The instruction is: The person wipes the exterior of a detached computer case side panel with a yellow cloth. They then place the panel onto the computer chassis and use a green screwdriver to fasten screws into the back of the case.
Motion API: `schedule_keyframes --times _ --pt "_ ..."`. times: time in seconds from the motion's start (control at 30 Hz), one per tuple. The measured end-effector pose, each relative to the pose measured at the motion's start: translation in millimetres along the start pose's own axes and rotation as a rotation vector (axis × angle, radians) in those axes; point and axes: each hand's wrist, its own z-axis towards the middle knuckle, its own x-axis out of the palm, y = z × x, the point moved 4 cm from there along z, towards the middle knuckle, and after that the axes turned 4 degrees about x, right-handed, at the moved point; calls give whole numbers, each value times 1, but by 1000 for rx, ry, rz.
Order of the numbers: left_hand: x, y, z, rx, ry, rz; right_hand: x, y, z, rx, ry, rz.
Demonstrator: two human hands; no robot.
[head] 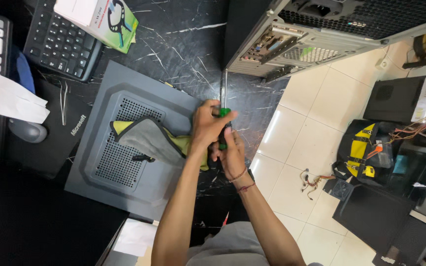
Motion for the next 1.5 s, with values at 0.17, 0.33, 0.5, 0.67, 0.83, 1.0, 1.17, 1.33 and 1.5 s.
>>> schedule_keyframes --times 0.17,0.33,0.5,0.67,0.83,1.0,1.17,1.33,1.5 --pt "19 21 14 -13 69 -134 10 0 -2 197 131 119" --pt "-4 -10 5 72 -68 -132 13 22 0 77 73 -51" --pt "-7 -30 -4 140 -62 79 -2 18 7 -179 53 -51" --pt "3 3 2 -16 143 -165 13 27 -3 61 137 242" --pt "4 17 11 -142 69 -343 17 29 -7 159 200 150" --pt "-3 -13 -4 -4 -54 1 3 16 -2 -20 41 40" --pt "-12 -20 -16 -10 105 39 -3 -7 4 237 206 237" --pt "-14 -24 -18 12 -37 -89 1 2 -1 182 131 53" --pt "-23 -52 -30 53 -105 75 -22 -3 6 -94 -53 -72"
